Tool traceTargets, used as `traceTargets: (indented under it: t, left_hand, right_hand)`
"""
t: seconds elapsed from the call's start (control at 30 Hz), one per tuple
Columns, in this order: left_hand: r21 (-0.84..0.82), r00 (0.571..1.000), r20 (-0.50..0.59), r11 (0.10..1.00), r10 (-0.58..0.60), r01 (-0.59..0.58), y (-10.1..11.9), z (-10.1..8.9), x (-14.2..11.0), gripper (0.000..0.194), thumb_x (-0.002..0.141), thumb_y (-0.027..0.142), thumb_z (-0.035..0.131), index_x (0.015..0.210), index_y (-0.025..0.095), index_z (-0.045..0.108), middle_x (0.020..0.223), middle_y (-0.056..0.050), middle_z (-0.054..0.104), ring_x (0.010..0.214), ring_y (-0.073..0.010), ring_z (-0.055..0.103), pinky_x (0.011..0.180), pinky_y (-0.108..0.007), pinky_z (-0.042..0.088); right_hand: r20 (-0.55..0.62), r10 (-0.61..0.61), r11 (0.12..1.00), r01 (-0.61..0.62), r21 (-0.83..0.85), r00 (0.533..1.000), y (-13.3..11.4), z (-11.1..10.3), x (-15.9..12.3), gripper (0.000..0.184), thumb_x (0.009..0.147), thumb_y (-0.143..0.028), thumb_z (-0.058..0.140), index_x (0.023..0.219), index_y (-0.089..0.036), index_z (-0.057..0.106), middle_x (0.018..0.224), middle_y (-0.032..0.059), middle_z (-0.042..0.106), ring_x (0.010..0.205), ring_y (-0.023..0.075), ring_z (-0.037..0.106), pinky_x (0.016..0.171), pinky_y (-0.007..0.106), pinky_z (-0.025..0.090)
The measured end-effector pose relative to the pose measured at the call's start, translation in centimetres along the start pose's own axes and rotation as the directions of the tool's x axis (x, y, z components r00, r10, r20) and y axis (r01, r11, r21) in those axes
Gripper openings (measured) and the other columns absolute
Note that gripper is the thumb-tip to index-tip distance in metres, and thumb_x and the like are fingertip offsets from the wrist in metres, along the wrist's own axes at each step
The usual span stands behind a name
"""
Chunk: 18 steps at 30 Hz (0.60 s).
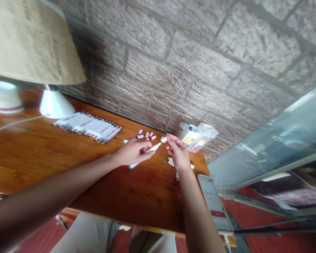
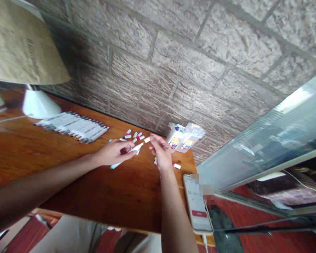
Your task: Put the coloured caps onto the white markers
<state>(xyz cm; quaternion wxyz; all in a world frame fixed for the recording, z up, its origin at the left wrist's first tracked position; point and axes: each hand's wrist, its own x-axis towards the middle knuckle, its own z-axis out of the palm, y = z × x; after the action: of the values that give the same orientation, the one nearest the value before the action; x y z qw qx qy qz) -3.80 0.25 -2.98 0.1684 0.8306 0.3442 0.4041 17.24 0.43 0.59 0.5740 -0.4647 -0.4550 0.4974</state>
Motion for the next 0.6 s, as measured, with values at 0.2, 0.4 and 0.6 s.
traceTargets:
  t: [0.2, 0.4, 0.6]
  left_hand:
    - [0.002, 1.000, 0.022, 1.000, -0.020, 0.020, -0.17, 0.06, -0.06, 0.020, 0.094, 0.038, 0.063, 0.084, 0.021, 0.065, 0.061, 0.006, 0.063, 0.055, -0.0091, 0.056, 0.058, -0.022, 0.035]
    - [0.007, 0.999, -0.016, 0.999, -0.049, 0.049, -0.34, 0.07, -0.03, 0.023, 0.094, 0.040, 0.064, 0.083, 0.020, 0.066, 0.061, 0.005, 0.062, 0.055, -0.0091, 0.055, 0.058, -0.022, 0.035]
    - [0.027, 1.000, 0.006, 0.999, -0.030, 0.029, -0.42, 0.12, -0.09, 0.023, 0.095, 0.039, 0.063, 0.083, 0.020, 0.066, 0.058, 0.005, 0.061, 0.053, -0.0094, 0.054, 0.057, -0.023, 0.033]
  right_hand:
    - [0.145, 0.070, 0.990, -0.051, -0.128, 0.987, 0.40, 0.32, -0.37, 0.048, 0.061, -0.047, 0.091, 0.100, -0.020, 0.081, 0.064, -0.0024, 0.064, 0.056, 0.0071, 0.051, 0.049, 0.018, 0.027]
    - [-0.033, -0.041, 0.998, 0.039, -0.057, 0.999, 0.07, 0.03, -0.01, 0.044, 0.065, -0.049, 0.087, 0.097, -0.021, 0.078, 0.070, -0.0036, 0.063, 0.054, 0.0051, 0.044, 0.048, 0.020, 0.026]
    - [0.094, -0.012, 0.992, 0.023, -0.124, 0.996, 0.09, 0.41, -0.44, 0.043, 0.068, -0.048, 0.086, 0.101, -0.022, 0.080, 0.061, -0.0045, 0.058, 0.052, 0.0066, 0.043, 0.048, 0.021, 0.026]
